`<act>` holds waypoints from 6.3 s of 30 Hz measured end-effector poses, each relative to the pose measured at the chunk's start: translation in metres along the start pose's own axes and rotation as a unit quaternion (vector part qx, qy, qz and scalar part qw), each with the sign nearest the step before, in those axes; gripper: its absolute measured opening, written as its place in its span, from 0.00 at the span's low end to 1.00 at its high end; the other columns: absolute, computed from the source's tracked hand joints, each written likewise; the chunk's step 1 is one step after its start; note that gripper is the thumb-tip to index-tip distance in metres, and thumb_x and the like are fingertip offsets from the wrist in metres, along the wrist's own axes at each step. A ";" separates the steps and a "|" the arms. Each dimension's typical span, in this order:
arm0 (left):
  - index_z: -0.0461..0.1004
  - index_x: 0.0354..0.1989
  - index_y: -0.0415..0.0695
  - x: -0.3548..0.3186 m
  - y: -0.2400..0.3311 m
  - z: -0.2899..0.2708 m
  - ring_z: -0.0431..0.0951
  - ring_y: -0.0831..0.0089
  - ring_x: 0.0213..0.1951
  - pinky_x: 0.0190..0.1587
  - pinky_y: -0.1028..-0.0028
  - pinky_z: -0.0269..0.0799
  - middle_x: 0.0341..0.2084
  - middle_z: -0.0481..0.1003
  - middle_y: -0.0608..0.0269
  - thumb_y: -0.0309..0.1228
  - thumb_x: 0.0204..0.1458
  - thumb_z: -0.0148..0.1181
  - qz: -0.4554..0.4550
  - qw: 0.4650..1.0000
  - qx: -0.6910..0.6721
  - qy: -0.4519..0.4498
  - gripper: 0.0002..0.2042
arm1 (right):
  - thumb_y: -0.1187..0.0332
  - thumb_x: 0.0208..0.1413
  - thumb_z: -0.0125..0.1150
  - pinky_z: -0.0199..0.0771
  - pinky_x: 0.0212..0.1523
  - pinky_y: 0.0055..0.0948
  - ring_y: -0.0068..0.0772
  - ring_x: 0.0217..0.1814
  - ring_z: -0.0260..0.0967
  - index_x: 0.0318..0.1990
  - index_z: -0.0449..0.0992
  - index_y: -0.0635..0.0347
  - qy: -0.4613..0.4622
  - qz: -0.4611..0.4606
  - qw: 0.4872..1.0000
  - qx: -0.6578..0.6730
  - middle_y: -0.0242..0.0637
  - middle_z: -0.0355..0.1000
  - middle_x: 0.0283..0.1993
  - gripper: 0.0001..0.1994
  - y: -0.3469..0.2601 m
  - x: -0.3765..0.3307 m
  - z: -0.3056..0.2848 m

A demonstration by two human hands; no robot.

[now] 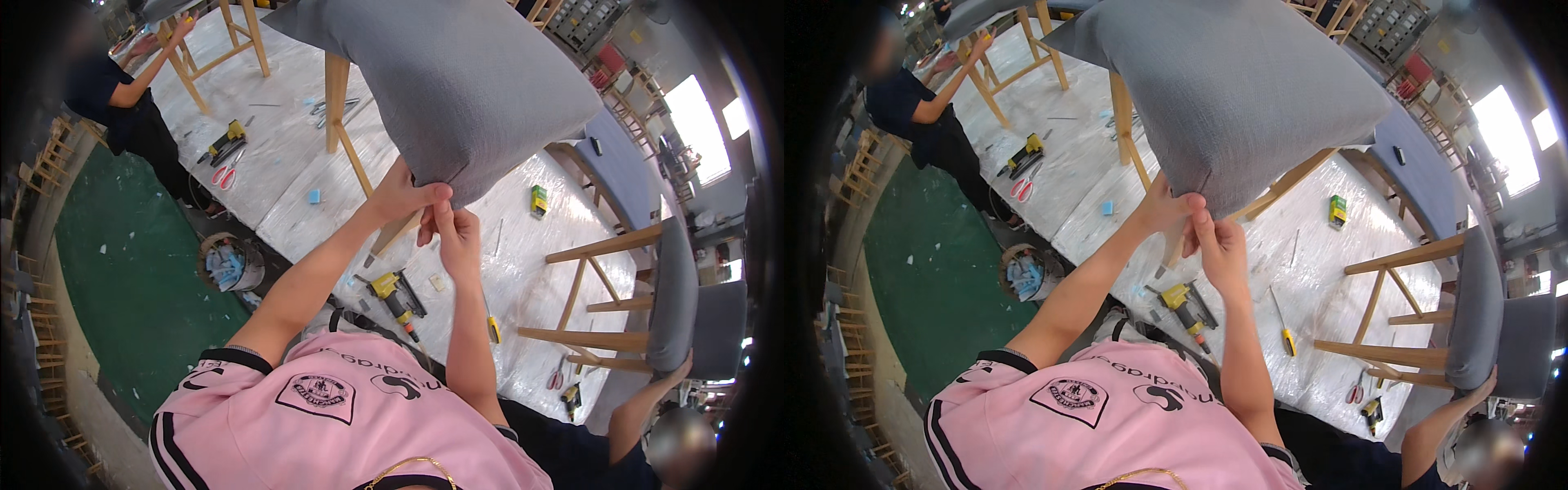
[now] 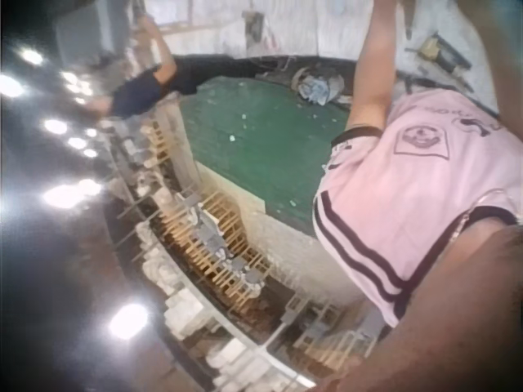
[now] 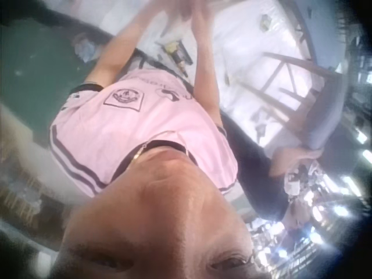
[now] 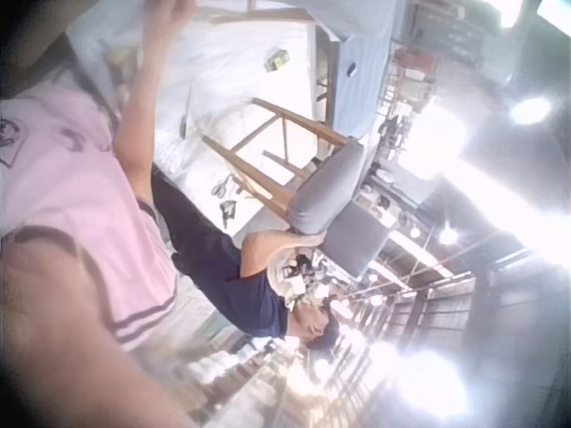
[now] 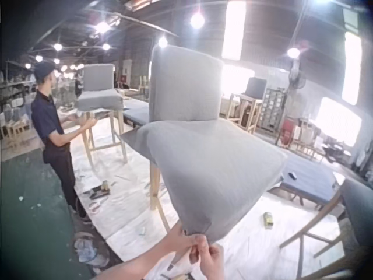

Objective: The person staples gray fabric onto a wooden chair frame, trims excess foam and fabric with scissors, and smooths the upholstery. The person repeats these steps on multiple chairs in a workshop setting.

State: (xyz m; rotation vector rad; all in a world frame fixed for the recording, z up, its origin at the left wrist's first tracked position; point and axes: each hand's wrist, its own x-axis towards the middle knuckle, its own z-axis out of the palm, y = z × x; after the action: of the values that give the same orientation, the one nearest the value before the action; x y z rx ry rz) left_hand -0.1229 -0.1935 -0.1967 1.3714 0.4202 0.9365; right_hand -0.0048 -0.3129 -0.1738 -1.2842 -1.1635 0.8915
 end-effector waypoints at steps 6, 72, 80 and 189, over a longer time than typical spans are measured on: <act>0.61 0.66 0.31 -0.005 -0.009 0.005 0.73 0.60 0.61 0.61 0.65 0.69 0.56 0.74 0.48 0.49 0.43 0.79 0.096 0.994 -0.010 0.052 0.48 | 0.74 0.58 0.67 0.77 0.42 0.31 0.37 0.38 0.80 0.42 0.83 0.65 0.191 -0.266 0.858 -0.397 0.43 0.81 0.36 0.06 -0.134 -0.003 -0.021; 0.67 0.60 0.36 0.015 -0.052 -0.003 0.72 0.69 0.56 0.59 0.66 0.68 0.54 0.73 0.59 0.46 0.52 0.70 0.105 0.993 -0.017 0.057 0.33 | 0.48 0.53 0.69 0.53 0.74 0.54 0.54 0.76 0.55 0.64 0.72 0.56 -0.070 -0.439 0.761 -0.472 0.50 0.58 0.74 0.34 -0.148 0.089 0.049; 0.70 0.57 0.37 0.000 -0.004 0.015 0.76 0.72 0.50 0.54 0.69 0.72 0.49 0.76 0.62 0.33 0.47 0.78 0.082 0.992 -0.080 0.051 0.30 | 0.52 0.52 0.69 0.60 0.71 0.51 0.51 0.72 0.62 0.70 0.60 0.63 0.060 -0.250 0.673 -0.694 0.52 0.63 0.70 0.42 -0.139 0.092 0.039; 0.72 0.46 0.33 -0.023 -0.007 0.019 0.76 0.68 0.41 0.47 0.69 0.73 0.39 0.76 0.58 0.42 0.44 0.64 0.068 0.974 -0.070 0.206 0.26 | 0.44 0.71 0.49 0.63 0.19 0.25 0.21 0.15 0.64 0.13 0.69 0.58 -0.052 -0.095 0.979 0.172 0.28 0.65 0.11 0.35 0.037 0.015 0.019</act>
State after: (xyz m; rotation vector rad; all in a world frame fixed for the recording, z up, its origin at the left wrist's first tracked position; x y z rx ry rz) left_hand -0.1199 -0.2225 -0.2056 1.0838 0.5652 1.3480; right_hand -0.0159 -0.2893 -0.2102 -0.8413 -1.1335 0.9758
